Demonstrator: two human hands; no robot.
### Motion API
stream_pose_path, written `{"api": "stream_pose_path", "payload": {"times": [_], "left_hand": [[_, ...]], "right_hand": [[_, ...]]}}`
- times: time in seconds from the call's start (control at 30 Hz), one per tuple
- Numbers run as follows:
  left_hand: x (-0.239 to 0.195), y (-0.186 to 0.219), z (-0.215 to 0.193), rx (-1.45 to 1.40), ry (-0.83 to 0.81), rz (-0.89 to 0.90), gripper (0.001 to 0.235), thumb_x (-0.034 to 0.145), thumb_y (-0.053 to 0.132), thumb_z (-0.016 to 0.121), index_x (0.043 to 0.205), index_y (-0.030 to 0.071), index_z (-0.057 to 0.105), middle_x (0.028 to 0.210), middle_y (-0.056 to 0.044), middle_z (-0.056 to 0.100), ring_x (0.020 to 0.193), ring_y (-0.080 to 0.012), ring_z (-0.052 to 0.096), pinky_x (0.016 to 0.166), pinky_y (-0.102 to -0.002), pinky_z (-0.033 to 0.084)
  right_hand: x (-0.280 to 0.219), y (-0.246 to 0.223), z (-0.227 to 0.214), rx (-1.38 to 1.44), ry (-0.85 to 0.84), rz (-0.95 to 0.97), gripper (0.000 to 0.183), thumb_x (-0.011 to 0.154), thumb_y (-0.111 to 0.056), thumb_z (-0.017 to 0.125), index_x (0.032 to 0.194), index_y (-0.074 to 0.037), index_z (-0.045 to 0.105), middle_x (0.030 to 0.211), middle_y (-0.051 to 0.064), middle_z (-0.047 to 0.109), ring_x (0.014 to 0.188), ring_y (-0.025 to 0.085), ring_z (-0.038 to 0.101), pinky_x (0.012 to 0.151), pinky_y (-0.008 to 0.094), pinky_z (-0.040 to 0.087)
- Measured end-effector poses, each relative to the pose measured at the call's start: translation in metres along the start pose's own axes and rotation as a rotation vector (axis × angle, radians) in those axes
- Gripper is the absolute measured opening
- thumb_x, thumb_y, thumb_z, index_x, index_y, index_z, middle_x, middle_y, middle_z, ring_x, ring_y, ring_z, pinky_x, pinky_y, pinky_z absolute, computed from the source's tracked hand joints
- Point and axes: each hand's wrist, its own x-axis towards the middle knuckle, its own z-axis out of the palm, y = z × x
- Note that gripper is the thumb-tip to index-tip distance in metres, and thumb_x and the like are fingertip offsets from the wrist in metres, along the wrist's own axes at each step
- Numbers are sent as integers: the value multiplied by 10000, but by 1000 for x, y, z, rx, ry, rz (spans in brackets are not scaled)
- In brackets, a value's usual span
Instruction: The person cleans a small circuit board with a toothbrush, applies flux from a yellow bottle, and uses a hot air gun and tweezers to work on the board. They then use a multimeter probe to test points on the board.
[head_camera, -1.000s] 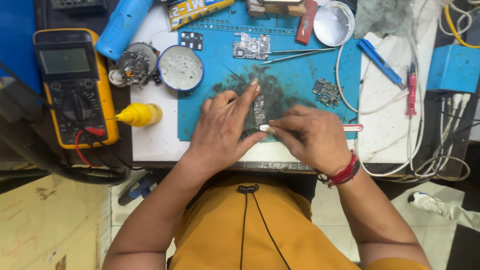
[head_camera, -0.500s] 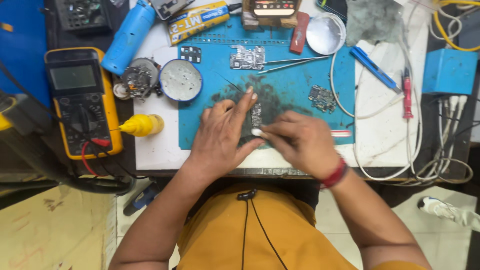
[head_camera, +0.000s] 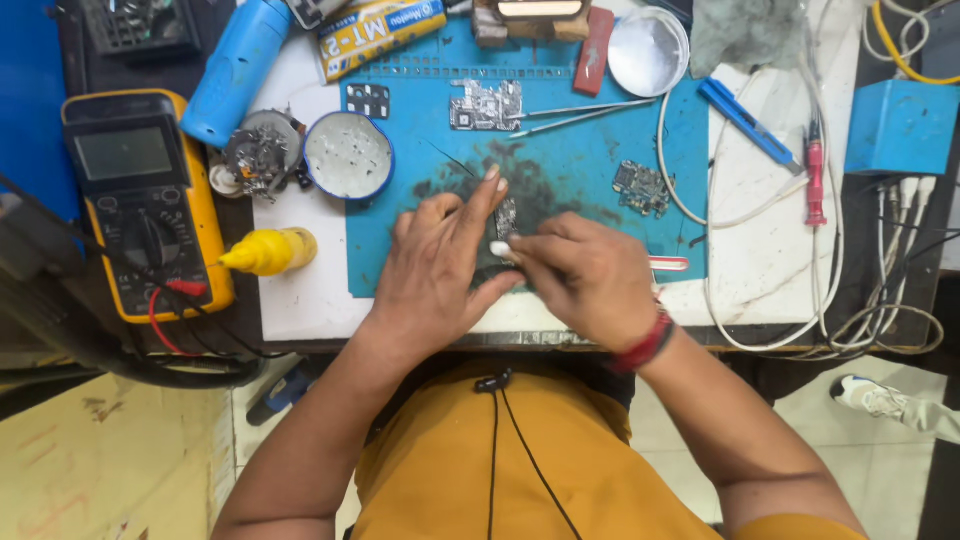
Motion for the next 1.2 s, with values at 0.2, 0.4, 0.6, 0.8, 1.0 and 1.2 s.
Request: {"api": "stream_pose_path", "payload": {"times": [0.2, 0.4, 0.6, 0.8, 1.0, 1.2], "left_hand": [[-7, 0, 1, 21, 25, 29, 1079, 810, 373, 845, 1604, 23, 205, 1483, -77, 584, 1226, -323, 511, 1005, -470, 375], [-9, -1, 0, 30, 32, 26, 1049, 828, 382, 848, 1594, 23, 227, 1433, -87, 596, 1227, -337, 508, 1002, -477, 372], [-8, -2, 0, -10, 34, 32, 1071, 822, 369, 845, 1604, 21, 200, 1471, -100, 589, 1226, -338, 516, 1000, -479, 369], [-4, -1, 1, 12, 26, 32, 1077, 813, 374, 845, 1598, 10, 202, 1449, -104, 590, 1214, -345, 521, 983, -489, 372], [-10, -1, 2, 23, 39, 36, 1062, 796, 350, 823, 1604, 26, 214, 1485, -93, 588, 1224, -334, 523, 1003, -480, 383], [-9, -3, 1, 11, 58, 48, 1038, 837, 363, 831, 1603, 22, 219, 1465, -107, 584, 1225, -344, 519, 1018, -484, 382]], "right_hand": [[-1, -6, 3, -41, -8, 29, 106, 873, -164, 821, 972, -142, 790, 842, 38, 673, 722, 243, 668, 590, 375, 490], [0, -4, 8, -6, -71, 73, 114, 851, -173, 821, 961, -153, 799, 848, 25, 692, 698, 237, 670, 579, 366, 496], [1, -2, 6, 80, -97, 40, 129, 850, -182, 833, 966, -139, 798, 849, 44, 692, 686, 240, 672, 572, 364, 495], [10, -8, -2, 42, -33, -1, 134, 856, -155, 813, 986, -135, 790, 892, 42, 700, 752, 242, 690, 616, 360, 516], [2, -4, 3, 24, -3, -10, 123, 874, -155, 813, 990, -120, 790, 903, 45, 699, 772, 253, 688, 634, 366, 518], [9, -10, 6, 27, -97, 73, 102, 850, -179, 824, 938, -135, 800, 857, 37, 710, 706, 251, 684, 598, 366, 508]]}}
